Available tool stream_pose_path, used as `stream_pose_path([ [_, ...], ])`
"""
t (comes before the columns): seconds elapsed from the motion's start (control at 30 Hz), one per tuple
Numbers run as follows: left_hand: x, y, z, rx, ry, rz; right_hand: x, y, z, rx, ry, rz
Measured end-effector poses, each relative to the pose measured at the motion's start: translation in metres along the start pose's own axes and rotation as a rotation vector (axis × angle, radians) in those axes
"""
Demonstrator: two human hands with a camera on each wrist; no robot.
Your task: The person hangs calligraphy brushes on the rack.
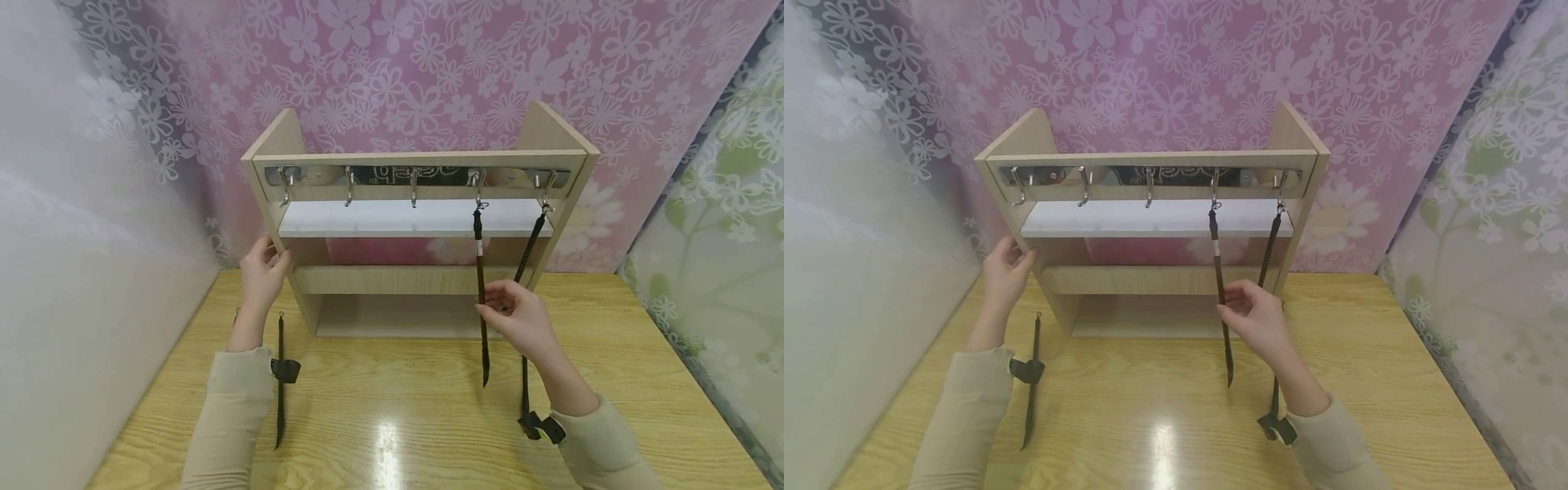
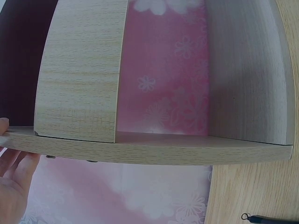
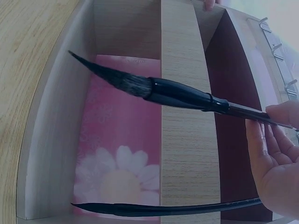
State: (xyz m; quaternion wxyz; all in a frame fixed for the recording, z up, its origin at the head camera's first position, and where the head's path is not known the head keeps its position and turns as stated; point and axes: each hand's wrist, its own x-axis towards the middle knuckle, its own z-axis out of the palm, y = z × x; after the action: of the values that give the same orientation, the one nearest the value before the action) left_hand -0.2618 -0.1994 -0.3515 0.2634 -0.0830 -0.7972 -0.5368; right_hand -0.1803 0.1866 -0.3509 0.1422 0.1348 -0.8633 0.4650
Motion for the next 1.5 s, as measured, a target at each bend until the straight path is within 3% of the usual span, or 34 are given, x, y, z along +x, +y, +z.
stream_pose_path([
  [0.4,0.001,0.002,0.000,-0.005,-0.006,-0.027,0.002,0.003,0.004,0.053,-0.024,0.035],
  [0.63,0.000,0.003,0.000,-0.010,-0.002,-0.010,0.004,0.006,0.007,0.080,-0.019,0.057],
  [1.07,0.000,0.002,0.000,-0.001,-0.004,-0.017,0.011,0.012,0.013,0.042,-0.020,0.118],
  [1.27,-0.001,0.003,0.000,-0.002,-0.013,-0.021,0.015,0.014,0.016,0.029,-0.011,0.121],
  [1.33,-0.003,0.012,-0.001,-0.003,-0.018,-0.024,0.017,0.016,0.018,0.030,-0.007,0.122],
  [1.5,-0.003,0.009,-0.001,-0.002,-0.016,-0.019,0.021,0.019,0.022,0.024,0.013,0.121],
])
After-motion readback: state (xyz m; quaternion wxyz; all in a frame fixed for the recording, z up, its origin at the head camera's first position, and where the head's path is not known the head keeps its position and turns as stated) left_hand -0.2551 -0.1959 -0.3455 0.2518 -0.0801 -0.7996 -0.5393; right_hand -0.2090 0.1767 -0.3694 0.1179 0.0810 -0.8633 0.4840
